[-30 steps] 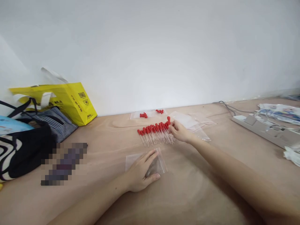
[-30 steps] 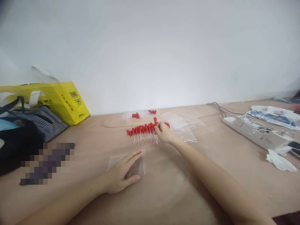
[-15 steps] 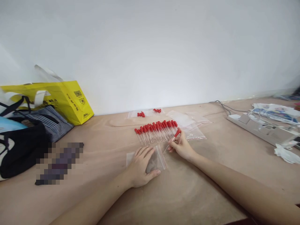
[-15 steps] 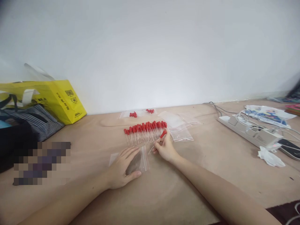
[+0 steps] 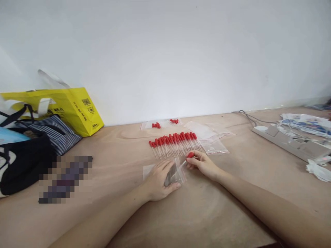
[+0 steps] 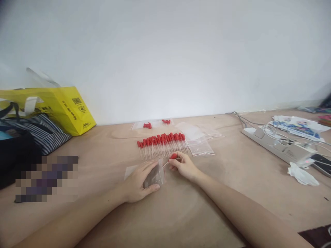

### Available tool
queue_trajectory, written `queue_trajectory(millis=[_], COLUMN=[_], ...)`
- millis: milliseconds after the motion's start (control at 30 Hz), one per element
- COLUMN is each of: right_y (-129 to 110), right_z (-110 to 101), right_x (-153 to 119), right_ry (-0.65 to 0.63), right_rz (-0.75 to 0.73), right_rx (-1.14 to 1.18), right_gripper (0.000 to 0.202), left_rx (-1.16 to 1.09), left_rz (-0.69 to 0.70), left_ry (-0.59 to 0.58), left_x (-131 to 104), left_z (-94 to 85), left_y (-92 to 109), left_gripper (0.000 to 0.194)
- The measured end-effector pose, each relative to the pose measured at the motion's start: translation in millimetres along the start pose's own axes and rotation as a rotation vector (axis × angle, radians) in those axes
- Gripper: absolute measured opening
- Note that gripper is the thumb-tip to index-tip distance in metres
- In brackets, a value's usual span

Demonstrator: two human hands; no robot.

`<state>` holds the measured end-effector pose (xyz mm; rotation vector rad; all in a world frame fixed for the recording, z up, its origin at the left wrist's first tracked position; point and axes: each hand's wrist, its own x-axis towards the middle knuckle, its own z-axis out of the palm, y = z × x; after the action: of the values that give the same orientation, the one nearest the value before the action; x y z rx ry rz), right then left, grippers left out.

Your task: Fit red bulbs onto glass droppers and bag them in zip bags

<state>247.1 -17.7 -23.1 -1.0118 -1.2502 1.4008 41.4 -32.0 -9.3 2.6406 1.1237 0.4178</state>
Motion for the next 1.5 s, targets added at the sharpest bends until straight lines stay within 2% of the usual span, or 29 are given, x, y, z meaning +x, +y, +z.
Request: queue_trajectory(millis=[133,267,433,600,767,1033,1300,1500], right_y=[-2.6,-1.2,1.4,0.8,-1.7,-8.2,2.4,8.5], right_z=[-13.7,-22.9,-26.0,-25.2,-27.5,-33.0,-13.7,2.7], right_x=[0.7,3.7,7.7,7.2,4.0,5.5,2.8,5.5], right_ry=[0.003,-0.108,-0.185,-0.209,-0.22,-0.138,-0.218,-0.277], right_rz=[-0.01,0.021,0.015,-0.025,-0.095,-0.177,-0.148,-0.127], right_rx=[-0.125,-0.136,-0.142,-0.25,-0.364,-0.415,-0.312,-0.304], right_gripper=[0.03,0.035,0.032,0.029,0.025,0.018,0.027,0.044], left_rx=[0.032,0.132,0.13,0.001,-0.048,-0.009,-0.025,-0.061], left_rz=[0.044,0.044,0.059,0.008,-0.038,-0.042,-0.046,-0.033], left_ry=[0.046,0.107,-0.044,-0.128,-0.092,-0.059,-0.051,-0.029], left_x=[12.1,10.8,-20.5,-36.2,-27.5,-27.9,-26.6,-26.7], left_z=[3.1,-10.6,-32.8,-23.5,-19.4,-19.6,-20.1,-17.5], left_y=[6.6,10.0,-10.2,-21.7,-12.5,-11.0,-9.8,-11.6], left_gripper=[0.064,0.055,0.051,0.055,0.054,0.054,0.053,0.051])
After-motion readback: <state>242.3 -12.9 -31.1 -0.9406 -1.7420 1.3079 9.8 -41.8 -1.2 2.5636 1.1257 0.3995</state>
